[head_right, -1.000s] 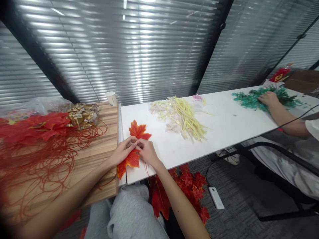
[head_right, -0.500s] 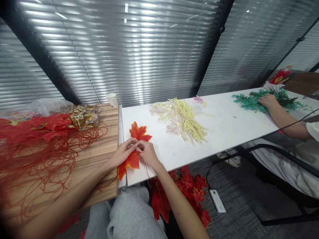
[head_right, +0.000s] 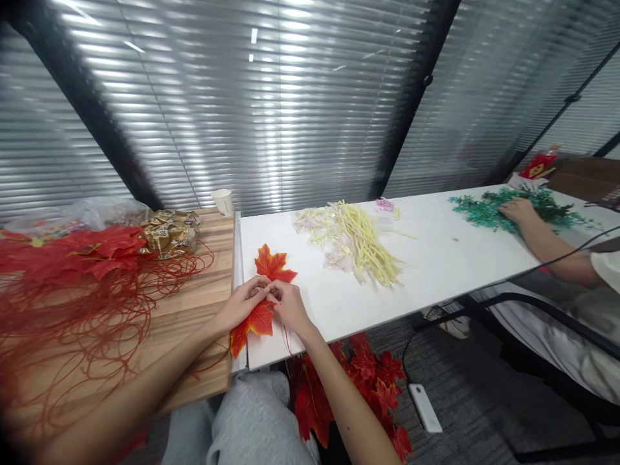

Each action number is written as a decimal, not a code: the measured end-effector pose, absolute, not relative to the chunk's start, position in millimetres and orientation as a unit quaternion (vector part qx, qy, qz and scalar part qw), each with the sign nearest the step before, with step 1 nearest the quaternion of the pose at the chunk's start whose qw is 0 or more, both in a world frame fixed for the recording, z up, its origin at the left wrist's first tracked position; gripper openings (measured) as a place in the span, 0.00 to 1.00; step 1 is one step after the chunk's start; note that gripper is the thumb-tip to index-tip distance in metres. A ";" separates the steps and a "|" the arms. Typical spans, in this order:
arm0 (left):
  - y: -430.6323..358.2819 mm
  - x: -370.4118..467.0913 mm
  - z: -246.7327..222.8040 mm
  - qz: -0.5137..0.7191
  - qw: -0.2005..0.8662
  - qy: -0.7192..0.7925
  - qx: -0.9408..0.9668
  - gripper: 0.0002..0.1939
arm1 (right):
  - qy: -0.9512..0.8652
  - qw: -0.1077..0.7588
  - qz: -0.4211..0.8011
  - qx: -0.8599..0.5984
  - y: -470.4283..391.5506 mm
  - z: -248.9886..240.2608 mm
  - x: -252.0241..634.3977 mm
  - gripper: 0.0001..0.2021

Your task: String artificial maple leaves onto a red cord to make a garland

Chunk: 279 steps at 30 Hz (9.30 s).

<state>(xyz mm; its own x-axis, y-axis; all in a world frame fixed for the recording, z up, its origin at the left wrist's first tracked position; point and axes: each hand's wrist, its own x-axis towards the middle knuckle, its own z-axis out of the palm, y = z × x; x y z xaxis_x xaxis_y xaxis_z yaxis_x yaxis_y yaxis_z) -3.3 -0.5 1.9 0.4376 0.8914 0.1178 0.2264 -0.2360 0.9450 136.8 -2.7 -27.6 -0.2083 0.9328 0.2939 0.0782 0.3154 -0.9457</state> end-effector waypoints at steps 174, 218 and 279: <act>-3.0 -4.2 4.1 0.322 0.402 0.417 0.749 0.10 | -0.689 0.461 0.375 -0.414 -5.0 -28.5 139.2 0.10; -0.1 -4.8 -3.1 0.401 0.395 0.432 0.705 0.13 | -0.650 0.522 0.336 -0.438 -9.5 -16.9 135.9 0.06; -0.7 -7.8 2.0 0.351 0.348 0.480 0.725 0.10 | -0.593 0.553 0.400 -0.427 -6.9 -21.9 133.3 0.07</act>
